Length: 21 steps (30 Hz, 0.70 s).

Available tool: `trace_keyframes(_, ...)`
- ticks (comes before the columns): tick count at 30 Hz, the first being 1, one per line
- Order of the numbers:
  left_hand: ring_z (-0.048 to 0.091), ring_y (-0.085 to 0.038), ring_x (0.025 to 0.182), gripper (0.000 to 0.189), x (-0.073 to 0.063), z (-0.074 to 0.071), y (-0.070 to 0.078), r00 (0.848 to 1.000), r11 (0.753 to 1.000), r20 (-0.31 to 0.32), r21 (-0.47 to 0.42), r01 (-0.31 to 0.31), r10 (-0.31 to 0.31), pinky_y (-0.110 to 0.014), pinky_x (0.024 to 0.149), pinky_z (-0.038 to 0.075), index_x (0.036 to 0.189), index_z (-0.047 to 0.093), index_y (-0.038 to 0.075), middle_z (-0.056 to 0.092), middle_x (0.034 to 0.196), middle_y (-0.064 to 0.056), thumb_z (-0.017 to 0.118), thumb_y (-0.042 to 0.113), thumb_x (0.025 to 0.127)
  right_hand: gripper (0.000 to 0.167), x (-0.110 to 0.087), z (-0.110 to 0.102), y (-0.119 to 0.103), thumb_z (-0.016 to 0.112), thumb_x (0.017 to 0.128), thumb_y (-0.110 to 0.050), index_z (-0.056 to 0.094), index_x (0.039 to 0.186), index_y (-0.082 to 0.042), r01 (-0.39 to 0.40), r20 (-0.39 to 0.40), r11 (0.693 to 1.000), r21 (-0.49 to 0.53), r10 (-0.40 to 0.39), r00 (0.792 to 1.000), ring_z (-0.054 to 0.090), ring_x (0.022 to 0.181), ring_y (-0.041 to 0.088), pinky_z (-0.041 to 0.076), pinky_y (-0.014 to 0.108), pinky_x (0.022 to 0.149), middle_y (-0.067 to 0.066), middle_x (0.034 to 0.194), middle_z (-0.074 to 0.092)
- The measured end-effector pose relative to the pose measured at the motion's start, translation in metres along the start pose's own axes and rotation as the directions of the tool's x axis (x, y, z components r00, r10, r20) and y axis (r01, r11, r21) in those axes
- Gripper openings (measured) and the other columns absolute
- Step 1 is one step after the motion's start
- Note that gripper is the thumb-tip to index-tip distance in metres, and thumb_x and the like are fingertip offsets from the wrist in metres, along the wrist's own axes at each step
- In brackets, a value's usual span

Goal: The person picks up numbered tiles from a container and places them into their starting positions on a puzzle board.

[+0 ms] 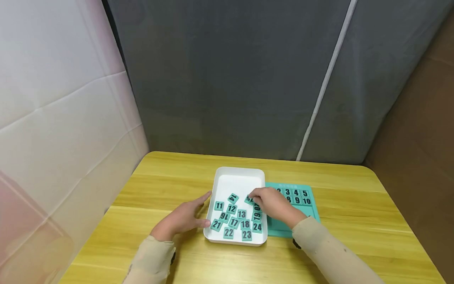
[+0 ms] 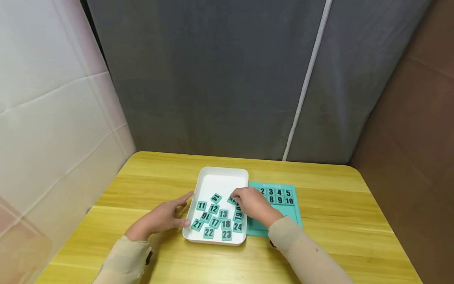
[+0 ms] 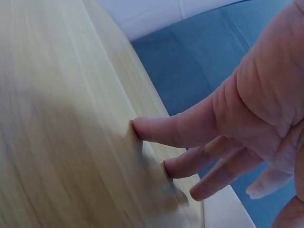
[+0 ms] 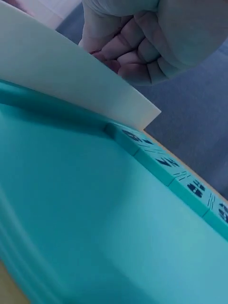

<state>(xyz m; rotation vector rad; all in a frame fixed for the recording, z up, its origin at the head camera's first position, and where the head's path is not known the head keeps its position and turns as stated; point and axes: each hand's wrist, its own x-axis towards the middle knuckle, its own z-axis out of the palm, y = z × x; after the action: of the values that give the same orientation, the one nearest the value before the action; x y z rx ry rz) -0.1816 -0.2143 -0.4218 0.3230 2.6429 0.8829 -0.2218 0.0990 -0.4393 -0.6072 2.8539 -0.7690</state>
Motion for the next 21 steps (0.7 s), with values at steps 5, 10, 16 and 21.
trace_keyframes(5,0.050,-0.044,0.149,0.092,-0.001,0.001,0.003,0.999,0.999,0.023,0.043,-0.034,0.033,-0.060,0.123,0.040,0.166,0.041,0.019,0.054,0.160,-0.024,0.088,0.028,0.088,0.021,-0.003,0.002,0.000,0.067,0.106,-0.013,0.079,0.124,-0.011,-0.030,-0.032,0.999,0.026,0.031,0.999,0.073,0.118,0.024,0.060,0.046,0.104,0.004,0.123,0.079)
trace_keyframes(10,0.052,-0.045,0.148,0.091,-0.004,-0.003,0.001,0.999,0.997,0.038,0.070,-0.023,0.021,-0.060,0.123,0.041,0.166,0.041,0.018,0.055,0.157,-0.026,0.087,0.028,0.089,0.027,0.007,0.011,-0.028,0.073,0.104,-0.023,0.077,0.128,-0.012,0.052,0.043,0.997,-0.065,-0.049,0.998,0.071,0.123,0.025,0.057,0.046,0.108,0.004,0.127,0.078)
trace_keyframes(16,0.057,-0.046,0.143,0.090,-0.005,-0.005,-0.005,0.998,0.999,0.062,0.038,-0.025,0.022,-0.061,0.120,0.044,0.165,0.044,0.020,0.060,0.151,-0.030,0.089,0.031,0.087,0.029,0.029,0.032,-0.069,0.073,0.104,-0.031,0.078,0.129,-0.017,0.246,0.185,0.947,-0.209,-0.209,0.960,0.070,0.126,0.019,0.053,0.042,0.114,-0.002,0.131,0.078)
trace_keyframes(21,0.059,-0.044,0.140,0.090,-0.003,-0.002,-0.006,0.997,0.999,0.069,0.024,-0.028,0.026,-0.060,0.119,0.045,0.164,0.046,0.020,0.062,0.149,-0.029,0.090,0.031,0.087,0.028,0.045,0.046,-0.075,0.072,0.105,-0.031,0.078,0.130,-0.022,0.234,0.223,0.927,-0.292,-0.171,0.960,0.069,0.121,0.017,0.054,0.041,0.113,-0.003,0.129,0.078)
